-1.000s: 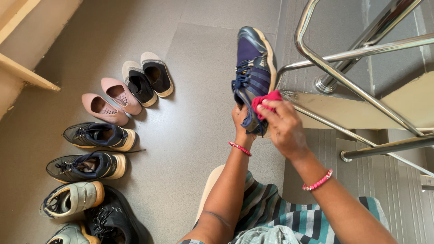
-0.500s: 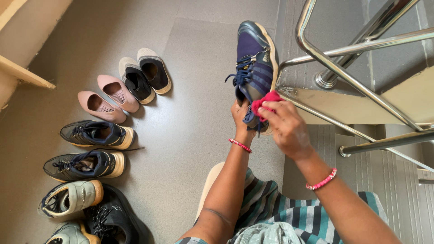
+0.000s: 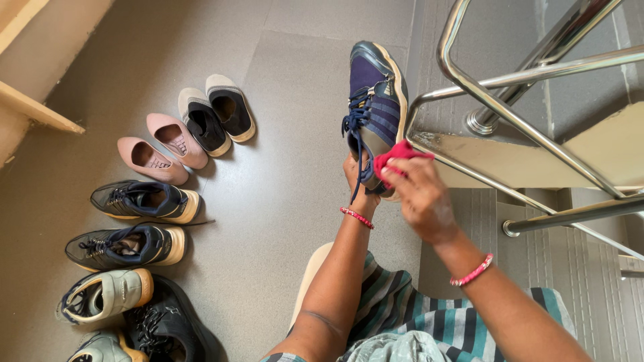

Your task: The person sits on the floor and wipes several pairs of shoes with a red cloth. They handle each shoe one at a time, rubbing the cloth over the uppers, sides, and soles, then place the cleaned shoes back on the floor.

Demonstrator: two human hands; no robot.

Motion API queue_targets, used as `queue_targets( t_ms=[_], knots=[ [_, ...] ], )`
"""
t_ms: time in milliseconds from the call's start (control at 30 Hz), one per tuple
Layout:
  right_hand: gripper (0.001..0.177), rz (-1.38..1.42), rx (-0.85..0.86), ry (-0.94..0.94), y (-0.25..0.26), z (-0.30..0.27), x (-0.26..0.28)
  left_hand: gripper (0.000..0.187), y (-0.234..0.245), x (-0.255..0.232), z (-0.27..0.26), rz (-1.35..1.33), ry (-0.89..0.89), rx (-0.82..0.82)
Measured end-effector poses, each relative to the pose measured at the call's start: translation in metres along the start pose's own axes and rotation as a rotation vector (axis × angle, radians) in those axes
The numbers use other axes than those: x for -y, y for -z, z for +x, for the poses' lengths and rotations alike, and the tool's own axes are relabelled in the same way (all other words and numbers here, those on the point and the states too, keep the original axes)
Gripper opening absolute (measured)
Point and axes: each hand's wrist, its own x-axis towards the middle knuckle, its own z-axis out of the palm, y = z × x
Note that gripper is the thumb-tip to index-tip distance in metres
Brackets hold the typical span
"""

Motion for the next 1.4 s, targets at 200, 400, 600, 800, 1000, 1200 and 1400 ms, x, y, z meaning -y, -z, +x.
queue_targets(
  t_ms=[200,400,600,800,1000,1200,1400],
  knots=[
    [0.043,-0.043,0.058,0.049,-0.004,-0.002,0.002,0.022,0.010,0.010,0.012,0.014,-0.151,0.092],
    [0.042,-0.027,0.047,0.031,-0.002,-0.003,0.007,0.024,-0.005,-0.002,0.000,-0.034,-0.025,0.045],
    [0.040,-0.018,0.028,-0.016,0.003,0.003,-0.006,0.020,0.007,0.014,0.007,0.017,-0.062,0.067],
    [0.040,-0.013,0.059,0.067,0.000,-0.002,0.011,0.020,0.014,0.021,0.018,0.135,-0.120,0.095],
    [0.037,-0.088,0.001,0.036,0.002,0.003,-0.006,0.019,0.010,0.017,0.014,0.064,-0.023,0.012],
    [0.041,0.003,0.053,0.066,-0.002,0.000,0.006,0.022,0.018,0.030,0.036,0.045,-0.039,-0.028],
    [0.042,-0.031,0.037,0.039,-0.001,0.002,0.002,0.021,0.013,0.023,0.019,0.033,-0.029,-0.013]
  ],
)
